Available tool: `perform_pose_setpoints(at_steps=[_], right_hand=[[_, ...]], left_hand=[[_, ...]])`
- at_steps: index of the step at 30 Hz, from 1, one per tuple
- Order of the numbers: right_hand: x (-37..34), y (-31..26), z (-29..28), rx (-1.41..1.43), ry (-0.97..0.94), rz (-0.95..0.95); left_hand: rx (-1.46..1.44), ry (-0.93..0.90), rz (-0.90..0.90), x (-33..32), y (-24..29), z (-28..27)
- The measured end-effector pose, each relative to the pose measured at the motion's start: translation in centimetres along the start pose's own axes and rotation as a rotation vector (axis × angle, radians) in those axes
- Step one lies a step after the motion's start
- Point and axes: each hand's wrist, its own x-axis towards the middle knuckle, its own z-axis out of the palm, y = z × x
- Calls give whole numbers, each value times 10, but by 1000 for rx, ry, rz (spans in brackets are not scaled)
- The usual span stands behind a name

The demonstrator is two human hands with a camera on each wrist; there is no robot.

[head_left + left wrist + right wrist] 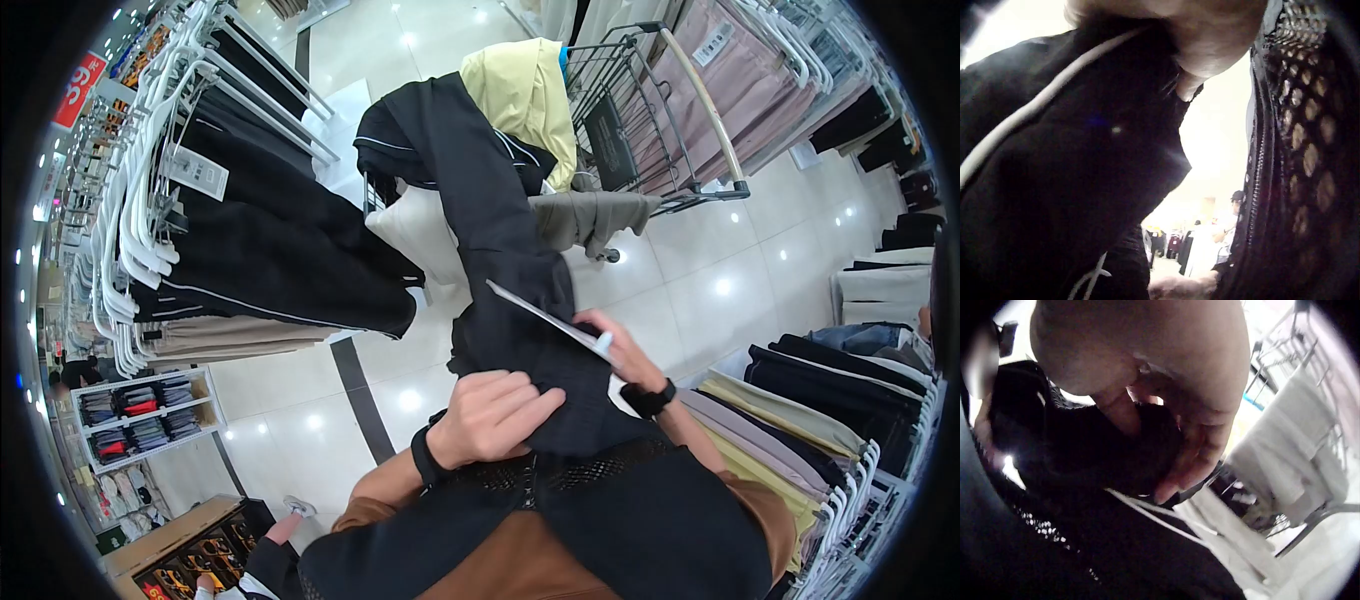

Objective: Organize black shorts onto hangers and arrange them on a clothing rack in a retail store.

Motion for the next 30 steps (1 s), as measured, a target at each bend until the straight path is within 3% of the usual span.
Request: perform_pose_setpoints(at_steps=[3,5,7,9,11,13,15,17,18,19,21,22,23,26,27,29,30], right_hand=[[-52,-3,-40,172,280,118],[-101,9,-75,149,306,201],[-152,-9,-98,192,359,607],[-187,-61,-98,73,519,820],[-247,-62,-102,16,632,564],[-302,-63,-102,-168,872,417],[-328,-106,-103,-232,849,318],[-333,-143,-96,-51,923,179],[-359,-132,-107,-280,941,184],[-353,-141,-111,-338,931,8],[-330,-151,-121,-304,861,-337],[-314,-160,-126,-351,861,-403],[-314,-158,-154,-321,629,-411],[-246,-130,-195,-166,354,-787],[-212,-115,-218,-66,31,-814],[-139,-141,-139,70,623,-486],[-94,-161,-114,-5,624,-363]], left_hand=[[-79,-24,-99,10,6,32],[-194,-125,-179,19,2,53],[-247,-396,-190,23,-3,69],[-319,-553,-155,27,-1,85],[-448,-604,-74,25,4,102],[-573,-682,-17,28,13,111],[-660,-680,15,34,22,113],[-751,-644,77,43,28,110],[-747,-573,92,47,30,107],[-737,-572,89,50,30,101],[-709,-360,132,54,28,86],[-699,-241,165,54,25,76],[-680,-235,153,55,23,62],[-531,26,189,49,21,14],[-460,131,159,42,18,4],[-308,196,10,24,19,-30],[-230,235,-62,12,18,-44]])
